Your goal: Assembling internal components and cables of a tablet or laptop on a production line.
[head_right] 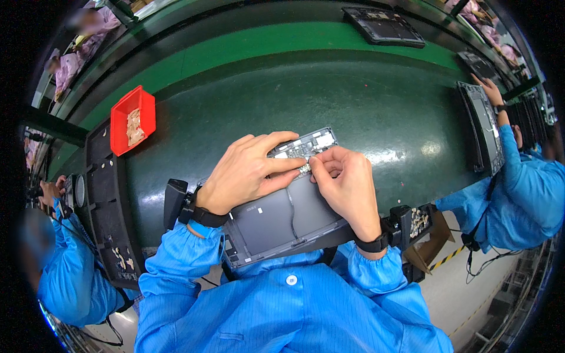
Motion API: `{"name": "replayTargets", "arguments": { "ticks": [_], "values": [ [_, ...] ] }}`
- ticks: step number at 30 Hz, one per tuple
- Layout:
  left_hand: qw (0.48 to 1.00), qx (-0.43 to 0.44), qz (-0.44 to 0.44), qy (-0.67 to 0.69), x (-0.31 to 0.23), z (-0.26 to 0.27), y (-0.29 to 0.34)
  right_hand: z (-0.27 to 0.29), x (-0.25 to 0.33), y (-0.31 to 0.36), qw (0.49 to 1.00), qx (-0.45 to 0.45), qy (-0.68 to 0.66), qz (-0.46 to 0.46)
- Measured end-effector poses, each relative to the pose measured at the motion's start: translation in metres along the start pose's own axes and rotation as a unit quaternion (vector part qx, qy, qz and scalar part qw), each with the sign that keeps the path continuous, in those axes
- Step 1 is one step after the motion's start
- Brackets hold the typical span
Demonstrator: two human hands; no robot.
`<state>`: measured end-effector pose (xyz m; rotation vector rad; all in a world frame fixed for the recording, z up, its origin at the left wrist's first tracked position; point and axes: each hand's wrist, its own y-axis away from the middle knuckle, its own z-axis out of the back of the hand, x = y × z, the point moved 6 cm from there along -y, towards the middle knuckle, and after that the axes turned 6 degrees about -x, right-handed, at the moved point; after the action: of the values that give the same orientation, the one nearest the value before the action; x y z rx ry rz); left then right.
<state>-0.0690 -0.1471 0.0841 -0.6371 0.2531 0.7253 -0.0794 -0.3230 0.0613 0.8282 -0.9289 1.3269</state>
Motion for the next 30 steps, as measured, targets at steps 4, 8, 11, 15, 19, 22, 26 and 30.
{"name": "replayTargets", "arguments": {
  "ticks": [4, 8, 11, 15, 19, 22, 26, 30],
  "values": [
    [1.0, -0.006, -0.017, -0.023, -0.003, 0.0, 0.0, 0.0, 0.0, -0.001, 1.0, -0.001, 0.0, -0.002],
    [0.995, 0.013, -0.025, -0.091, -0.007, -0.005, 0.0, 0.001, 0.001, -0.001, 1.0, 0.004, -0.001, 0.01],
    [0.994, 0.013, -0.026, -0.108, -0.008, -0.007, 0.0, 0.003, 0.004, -0.003, 1.0, 0.022, 0.008, 0.002],
    [0.994, 0.024, -0.016, -0.109, -0.011, -0.006, 0.001, 0.011, 0.013, 0.005, 0.999, 0.029, 0.038, -0.022],
    [0.994, 0.041, -0.019, -0.101, -0.015, 0.0, -0.003, 0.033, 0.01, 0.008, 1.0, -0.004, 0.021, -0.021],
    [0.986, -0.021, -0.092, -0.138, -0.034, -0.001, -0.01, 0.039, -0.004, 0.005, 1.0, -0.003, -0.027, 0.005],
    [0.991, -0.021, 0.0, 0.129, -0.039, -0.024, -0.025, 0.034, -0.017, -0.001, 0.982, 0.061, -0.173, -0.032],
    [0.984, -0.015, 0.022, 0.177, -0.034, -0.037, -0.027, 0.054, -0.043, -0.004, 0.962, -0.01, -0.26, -0.079]
  ]
}}
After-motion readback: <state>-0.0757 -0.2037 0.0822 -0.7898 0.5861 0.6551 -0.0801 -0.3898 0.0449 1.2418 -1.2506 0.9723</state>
